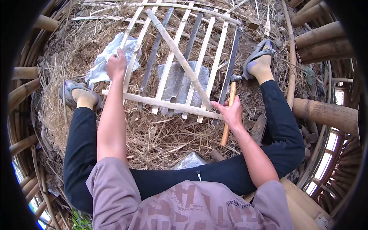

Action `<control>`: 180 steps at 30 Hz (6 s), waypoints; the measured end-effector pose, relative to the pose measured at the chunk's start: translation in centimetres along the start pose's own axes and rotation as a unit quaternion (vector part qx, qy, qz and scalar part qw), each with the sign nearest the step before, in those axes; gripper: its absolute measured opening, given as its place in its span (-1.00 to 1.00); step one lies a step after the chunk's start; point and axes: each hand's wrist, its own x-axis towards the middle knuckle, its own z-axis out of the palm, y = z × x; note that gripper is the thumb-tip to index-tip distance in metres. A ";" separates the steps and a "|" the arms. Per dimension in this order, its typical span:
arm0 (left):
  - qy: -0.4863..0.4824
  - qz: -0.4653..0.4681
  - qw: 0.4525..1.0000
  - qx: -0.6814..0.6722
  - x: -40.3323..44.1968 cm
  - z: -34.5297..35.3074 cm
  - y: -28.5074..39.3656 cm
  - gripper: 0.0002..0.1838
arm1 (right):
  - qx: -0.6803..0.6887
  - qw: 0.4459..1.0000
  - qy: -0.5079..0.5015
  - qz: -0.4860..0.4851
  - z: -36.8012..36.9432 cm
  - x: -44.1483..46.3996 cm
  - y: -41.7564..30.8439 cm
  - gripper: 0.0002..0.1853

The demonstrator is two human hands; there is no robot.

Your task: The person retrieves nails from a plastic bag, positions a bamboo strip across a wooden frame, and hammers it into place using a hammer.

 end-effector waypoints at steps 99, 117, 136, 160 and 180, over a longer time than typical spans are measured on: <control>-0.102 0.435 0.893 0.064 -18.4 5.2 5.5 0.33 | -0.037 0.996 0.052 -0.065 4.6 2.7 -2.6 -0.23; -0.077 0.437 0.895 0.046 -18.0 3.7 5.7 0.11 | -0.056 0.992 0.058 -0.095 5.0 3.3 -2.0 -0.27; -0.181 0.253 0.950 -0.025 8.2 -3.2 -12.8 -0.73 | -0.062 0.997 0.031 -0.046 4.6 2.9 -2.7 -0.28; -0.220 0.155 0.961 0.069 9.7 -0.1 -12.8 -0.60 | -0.075 0.996 0.028 -0.050 4.5 3.1 -2.3 -0.27; -0.207 -0.035 0.953 -0.219 9.6 0.6 -13.7 -0.75 | -0.072 0.996 0.025 -0.051 4.5 3.1 -2.5 -0.27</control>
